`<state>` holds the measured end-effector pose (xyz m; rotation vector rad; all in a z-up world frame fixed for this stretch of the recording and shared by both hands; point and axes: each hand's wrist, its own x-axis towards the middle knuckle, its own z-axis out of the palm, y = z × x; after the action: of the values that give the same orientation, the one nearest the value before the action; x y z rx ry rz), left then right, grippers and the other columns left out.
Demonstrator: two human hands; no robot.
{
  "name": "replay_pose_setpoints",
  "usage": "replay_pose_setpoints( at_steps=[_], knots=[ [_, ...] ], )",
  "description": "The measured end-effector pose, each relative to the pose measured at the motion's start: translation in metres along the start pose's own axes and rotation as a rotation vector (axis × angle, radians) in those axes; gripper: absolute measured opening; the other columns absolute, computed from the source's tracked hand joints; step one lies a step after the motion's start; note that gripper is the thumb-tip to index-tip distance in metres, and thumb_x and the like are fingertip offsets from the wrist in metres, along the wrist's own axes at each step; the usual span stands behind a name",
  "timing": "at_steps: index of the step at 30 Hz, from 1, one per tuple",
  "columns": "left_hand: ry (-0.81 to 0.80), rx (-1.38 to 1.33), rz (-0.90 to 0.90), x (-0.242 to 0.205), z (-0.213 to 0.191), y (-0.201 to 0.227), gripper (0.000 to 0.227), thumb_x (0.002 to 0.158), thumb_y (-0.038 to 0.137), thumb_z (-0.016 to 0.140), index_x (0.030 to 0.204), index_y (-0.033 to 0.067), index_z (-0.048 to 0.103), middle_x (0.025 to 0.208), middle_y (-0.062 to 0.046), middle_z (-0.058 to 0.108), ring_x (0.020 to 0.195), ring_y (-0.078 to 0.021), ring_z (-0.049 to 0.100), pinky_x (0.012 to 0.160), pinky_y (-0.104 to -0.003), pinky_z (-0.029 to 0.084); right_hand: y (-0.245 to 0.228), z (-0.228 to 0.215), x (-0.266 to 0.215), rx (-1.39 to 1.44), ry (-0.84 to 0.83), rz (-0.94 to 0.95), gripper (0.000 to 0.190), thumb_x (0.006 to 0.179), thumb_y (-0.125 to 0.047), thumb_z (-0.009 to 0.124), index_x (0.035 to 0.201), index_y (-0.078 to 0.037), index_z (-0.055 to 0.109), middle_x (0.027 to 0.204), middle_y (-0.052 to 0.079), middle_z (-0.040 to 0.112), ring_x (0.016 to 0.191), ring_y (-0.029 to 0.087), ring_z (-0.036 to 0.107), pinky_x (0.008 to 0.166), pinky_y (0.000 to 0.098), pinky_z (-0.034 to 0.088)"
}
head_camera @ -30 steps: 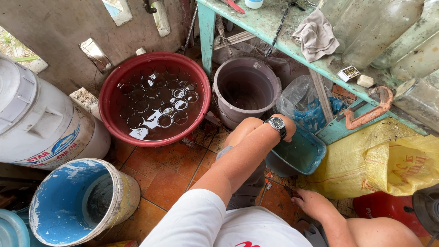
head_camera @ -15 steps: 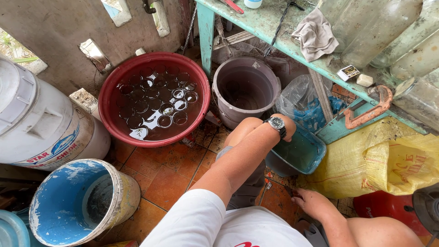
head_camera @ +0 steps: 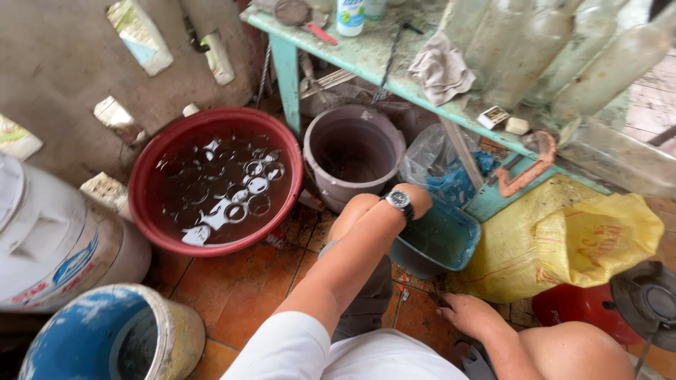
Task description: A person prepares and cuts glass bottles using a manual heating and cooling method in a workshop environment.
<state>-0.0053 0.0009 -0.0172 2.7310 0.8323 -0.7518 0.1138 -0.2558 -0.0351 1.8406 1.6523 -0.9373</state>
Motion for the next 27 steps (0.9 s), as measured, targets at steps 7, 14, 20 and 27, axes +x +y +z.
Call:
replay_pose_setpoints(
  at_steps=[7, 14, 20, 27],
  knots=[
    [-0.045, -0.041, -0.004, -0.034, -0.018, 0.001, 0.035, 0.103, 0.039, 0.057, 0.115, 0.0111, 0.075, 0.124, -0.005, 0.071, 0.111, -0.0271, 0.067, 0.087, -0.046, 0.060, 0.001, 0.005, 0.003, 0.036, 0.036, -0.008, 0.037, 0.102, -0.048, 0.055, 0.119, -0.017, 0.064, 0.118, 0.009, 0.071, 0.102, 0.029, 0.068, 0.081, 0.0430, 0.051],
    [-0.100, -0.017, -0.021, -0.029, -0.015, 0.000, 0.044, 0.104, 0.045, 0.053, 0.119, 0.0097, 0.074, 0.123, -0.004, 0.070, 0.113, -0.0268, 0.065, 0.088, -0.046, 0.059, 0.008, 0.013, 0.012, 0.029, 0.062, -0.044, 0.040, 0.102, -0.048, 0.054, 0.124, -0.016, 0.063, 0.123, 0.011, 0.069, 0.108, 0.033, 0.067, 0.086, 0.0456, 0.052],
    [-0.113, -0.013, -0.033, -0.029, -0.015, 0.000, 0.046, 0.105, 0.047, 0.052, 0.123, 0.0098, 0.073, 0.126, -0.004, 0.068, 0.114, -0.0277, 0.065, 0.089, -0.046, 0.059, 0.004, 0.008, 0.006, 0.044, 0.055, -0.062, 0.038, 0.103, -0.046, 0.054, 0.123, -0.016, 0.063, 0.121, 0.011, 0.069, 0.105, 0.033, 0.066, 0.083, 0.0459, 0.051],
    [-0.142, -0.017, -0.028, -0.035, -0.017, -0.001, 0.049, 0.106, 0.047, 0.049, 0.125, 0.0069, 0.071, 0.133, -0.006, 0.065, 0.120, -0.0292, 0.063, 0.091, -0.049, 0.057, 0.012, 0.018, 0.022, 0.040, 0.092, -0.098, 0.037, 0.102, -0.049, 0.053, 0.116, -0.015, 0.064, 0.115, 0.012, 0.069, 0.102, 0.035, 0.065, 0.079, 0.0482, 0.049]
  ],
)
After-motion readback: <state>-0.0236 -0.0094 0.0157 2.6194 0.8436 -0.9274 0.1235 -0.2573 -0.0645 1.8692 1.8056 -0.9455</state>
